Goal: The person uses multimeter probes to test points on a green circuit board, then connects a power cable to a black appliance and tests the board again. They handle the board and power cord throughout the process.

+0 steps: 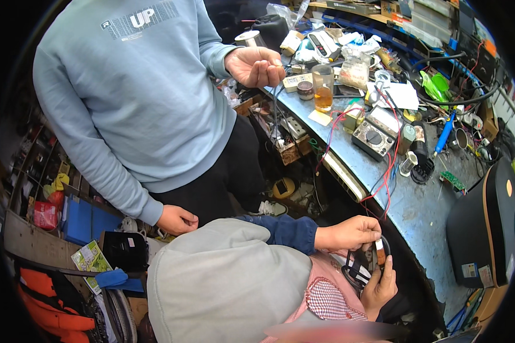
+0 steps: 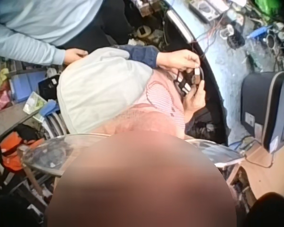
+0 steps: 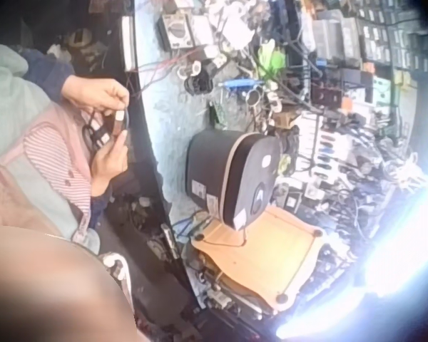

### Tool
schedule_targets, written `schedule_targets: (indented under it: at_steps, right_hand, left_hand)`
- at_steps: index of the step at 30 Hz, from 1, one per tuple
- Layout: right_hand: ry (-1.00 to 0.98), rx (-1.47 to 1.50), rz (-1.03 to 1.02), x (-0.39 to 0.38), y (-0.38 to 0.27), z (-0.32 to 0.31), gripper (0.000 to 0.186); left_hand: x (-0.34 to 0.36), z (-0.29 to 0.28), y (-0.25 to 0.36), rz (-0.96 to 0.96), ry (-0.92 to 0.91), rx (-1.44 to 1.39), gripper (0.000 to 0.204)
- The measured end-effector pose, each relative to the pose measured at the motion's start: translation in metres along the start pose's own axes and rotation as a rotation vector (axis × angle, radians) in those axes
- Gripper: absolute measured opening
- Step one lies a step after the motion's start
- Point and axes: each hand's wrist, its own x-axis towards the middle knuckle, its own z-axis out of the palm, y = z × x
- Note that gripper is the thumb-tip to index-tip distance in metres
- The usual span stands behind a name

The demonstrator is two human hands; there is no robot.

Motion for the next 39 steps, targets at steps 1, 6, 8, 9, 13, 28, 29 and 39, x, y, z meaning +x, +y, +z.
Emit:
schedule_targets:
  at_steps: [1, 6, 8, 9, 13, 28, 29, 39]
  right_hand:
    - [0.071, -0.029, -0.08, 0.008, -0.003, 0.001, 0.05]
    - [0.334, 0.111, -0.247, 0.015, -0.013, 0.002, 0.029]
    - [0.239, 0.104, -0.168, 0.003, -0.009, -0.008, 0.033]
    - [0.188, 0.041, -0.108, 0.002, -0.011, -0.021, 0.036]
    - [0.803, 0.395, 0.293, 0.012, -0.027, -0.057, 0.049]
    - [1.251, 0.987, 0.757, -0.005, -0.007, -0.179, 0.039]
    - [1.133, 1.003, 0.794, -0.009, 0.005, -0.169, 0.04]
    - [0.785, 0.727, 0.889, 0.009, 0.073, -0.185, 0.038]
  left_hand:
    - [-0.001, 0.0, 0.001, -0.004, -0.007, -0.006, 0.019]
    - [0.009, -0.001, -0.013, 0.056, 0.001, -0.018, 0.02]
    - [0.015, -0.006, -0.015, 0.106, -0.018, 0.005, 0.02]
    - [0.015, -0.001, -0.008, 0.156, -0.045, -0.056, 0.019]
    - [0.028, 0.002, 0.016, 0.146, -0.01, 0.062, 0.019]
    - [0.043, 0.079, 0.026, 0.355, -0.446, 1.35, 0.027]
    - [0.045, 0.09, 0.045, 0.431, -0.359, 1.192, 0.027]
    - [0.213, 0.151, 0.261, 0.994, -0.092, 0.823, 0.044]
